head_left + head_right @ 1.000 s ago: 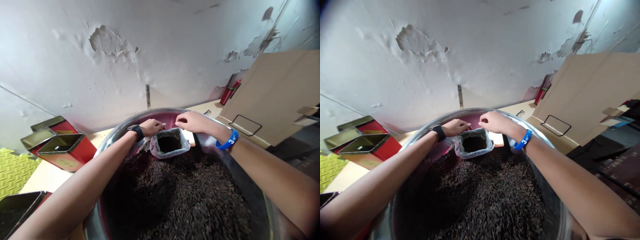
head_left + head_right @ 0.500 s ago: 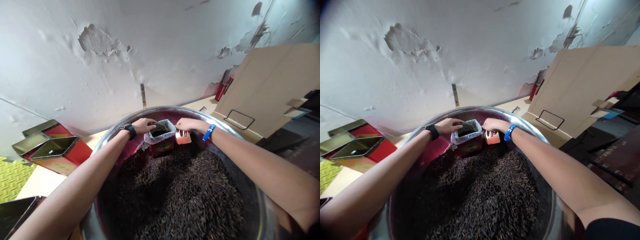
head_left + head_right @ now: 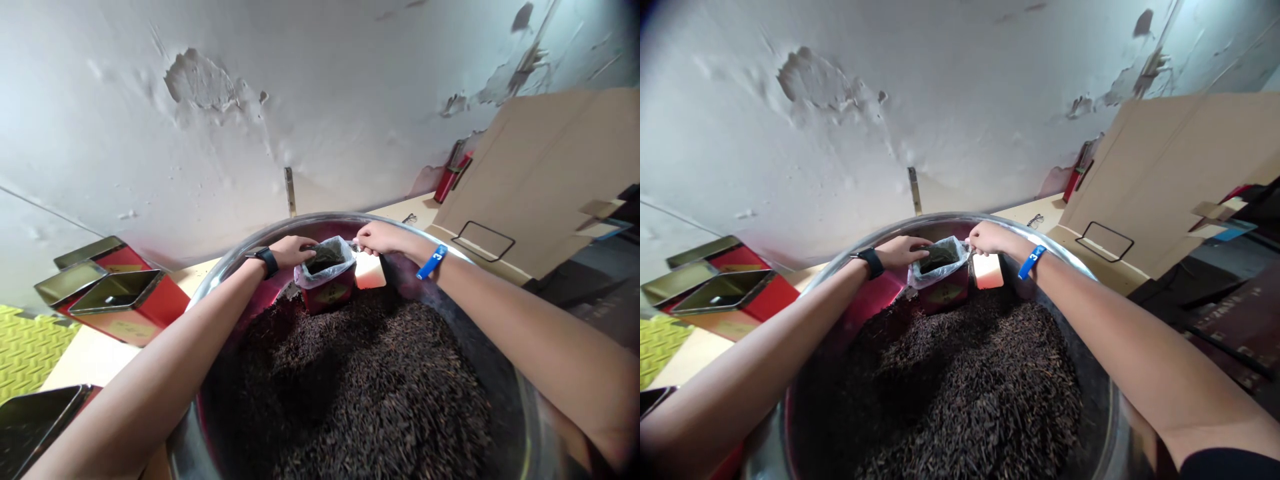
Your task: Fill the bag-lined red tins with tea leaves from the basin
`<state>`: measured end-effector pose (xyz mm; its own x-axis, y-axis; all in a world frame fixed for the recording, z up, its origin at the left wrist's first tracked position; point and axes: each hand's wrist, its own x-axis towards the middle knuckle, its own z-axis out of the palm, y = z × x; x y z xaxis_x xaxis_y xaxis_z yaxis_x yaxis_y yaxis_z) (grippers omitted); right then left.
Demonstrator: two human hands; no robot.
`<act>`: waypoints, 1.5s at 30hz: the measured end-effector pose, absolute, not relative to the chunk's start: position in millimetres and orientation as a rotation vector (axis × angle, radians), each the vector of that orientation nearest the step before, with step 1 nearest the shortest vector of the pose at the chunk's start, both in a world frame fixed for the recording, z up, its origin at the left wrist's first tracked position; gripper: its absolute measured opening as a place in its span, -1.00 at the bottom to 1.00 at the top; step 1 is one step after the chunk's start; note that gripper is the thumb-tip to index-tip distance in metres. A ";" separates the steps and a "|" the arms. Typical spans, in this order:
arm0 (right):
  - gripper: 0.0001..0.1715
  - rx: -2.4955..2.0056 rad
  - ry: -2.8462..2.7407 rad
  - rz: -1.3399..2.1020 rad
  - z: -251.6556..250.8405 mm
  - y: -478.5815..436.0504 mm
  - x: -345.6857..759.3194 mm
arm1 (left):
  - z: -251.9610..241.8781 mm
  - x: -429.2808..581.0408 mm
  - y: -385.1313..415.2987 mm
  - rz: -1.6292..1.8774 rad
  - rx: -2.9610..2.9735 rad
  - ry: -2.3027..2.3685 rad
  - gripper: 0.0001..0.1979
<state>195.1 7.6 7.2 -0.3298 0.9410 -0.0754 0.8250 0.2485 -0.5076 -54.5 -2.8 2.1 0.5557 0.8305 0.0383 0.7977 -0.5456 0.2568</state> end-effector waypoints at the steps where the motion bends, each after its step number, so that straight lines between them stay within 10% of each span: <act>1: -0.73 -1.633 -2.286 0.673 7.3 7.3 195.1 | 1.4 -54.8 -2.1 0.231 2.580 1.371 -0.56; 31: -0.58 -1.745 -2.343 0.524 16.3 2.6 194.8 | -6.0 -54.7 0.7 0.190 2.624 1.370 -0.56; 38: -0.89 -1.903 -2.663 0.667 -8.0 -10.5 183.6 | -5.5 -53.7 0.6 0.162 2.637 1.373 -0.53; 45: -0.74 -1.775 -2.416 0.210 12.3 -8.8 185.6 | -8.2 -54.1 3.7 0.158 2.639 1.376 -0.54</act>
<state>185.6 -8.8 12.3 -0.2961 0.9548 0.0271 0.9358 0.2957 -0.1918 -54.1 3.7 -8.2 0.5706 0.8210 0.0195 0.8040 -0.5632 0.1908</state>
